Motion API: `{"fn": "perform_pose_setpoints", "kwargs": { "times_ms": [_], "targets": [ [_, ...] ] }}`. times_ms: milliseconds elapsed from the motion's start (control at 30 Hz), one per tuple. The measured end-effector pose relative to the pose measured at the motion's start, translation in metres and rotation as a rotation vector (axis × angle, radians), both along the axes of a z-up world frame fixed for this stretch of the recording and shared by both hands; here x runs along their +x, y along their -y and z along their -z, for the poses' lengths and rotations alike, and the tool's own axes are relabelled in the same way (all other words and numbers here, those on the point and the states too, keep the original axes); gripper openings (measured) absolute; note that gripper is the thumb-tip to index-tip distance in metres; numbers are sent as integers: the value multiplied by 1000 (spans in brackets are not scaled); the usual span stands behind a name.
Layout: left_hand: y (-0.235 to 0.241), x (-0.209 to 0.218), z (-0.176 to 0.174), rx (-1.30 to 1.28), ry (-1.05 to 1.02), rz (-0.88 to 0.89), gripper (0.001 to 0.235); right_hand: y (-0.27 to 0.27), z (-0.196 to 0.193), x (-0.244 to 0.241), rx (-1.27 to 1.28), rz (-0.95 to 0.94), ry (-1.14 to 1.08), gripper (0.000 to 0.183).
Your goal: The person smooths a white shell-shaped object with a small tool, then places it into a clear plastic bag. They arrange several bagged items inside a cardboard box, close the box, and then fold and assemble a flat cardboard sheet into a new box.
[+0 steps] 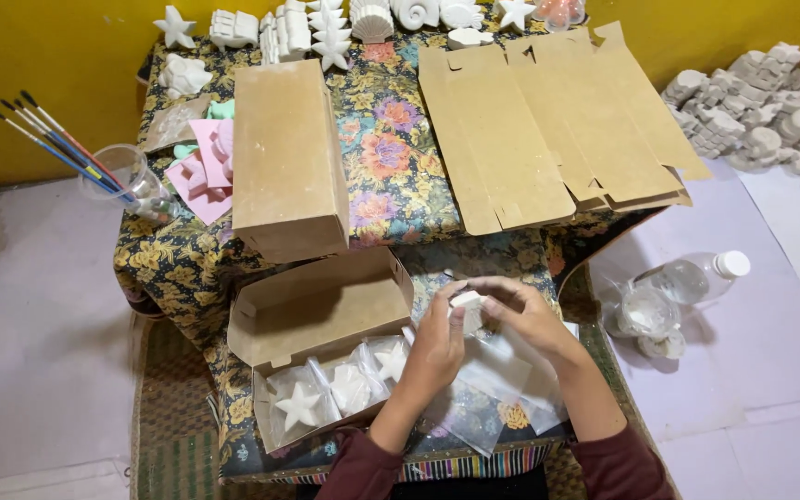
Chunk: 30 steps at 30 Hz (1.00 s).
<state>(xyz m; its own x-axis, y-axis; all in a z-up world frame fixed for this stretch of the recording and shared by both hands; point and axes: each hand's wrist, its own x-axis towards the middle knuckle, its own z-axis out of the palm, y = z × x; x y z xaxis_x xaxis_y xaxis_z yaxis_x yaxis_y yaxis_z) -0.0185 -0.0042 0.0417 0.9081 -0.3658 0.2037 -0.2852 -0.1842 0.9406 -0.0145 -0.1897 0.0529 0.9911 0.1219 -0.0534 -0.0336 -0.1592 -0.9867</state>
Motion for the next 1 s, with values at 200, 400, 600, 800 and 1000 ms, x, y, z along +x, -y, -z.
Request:
{"fn": "perform_pose_setpoints", "kwargs": {
  "times_ms": [200,400,600,800,1000],
  "targets": [
    [-5,-27,10,464,433,-67,71,13,23,2,-52,212,-320,36],
    [-17,-69,22,360,575,172,26,1,15,-7,-585,103,-260,43],
    [-27,-85,41,457,534,127,20,-21,-8,-36,-781,158,-101,48],
    [-27,-81,40,336,382,80,30,-13,16,-91,-978,-128,11,68],
    [-42,-87,9,12,-32,-7,23,-14,59,-110,-904,162,279,24]
  ]
}}
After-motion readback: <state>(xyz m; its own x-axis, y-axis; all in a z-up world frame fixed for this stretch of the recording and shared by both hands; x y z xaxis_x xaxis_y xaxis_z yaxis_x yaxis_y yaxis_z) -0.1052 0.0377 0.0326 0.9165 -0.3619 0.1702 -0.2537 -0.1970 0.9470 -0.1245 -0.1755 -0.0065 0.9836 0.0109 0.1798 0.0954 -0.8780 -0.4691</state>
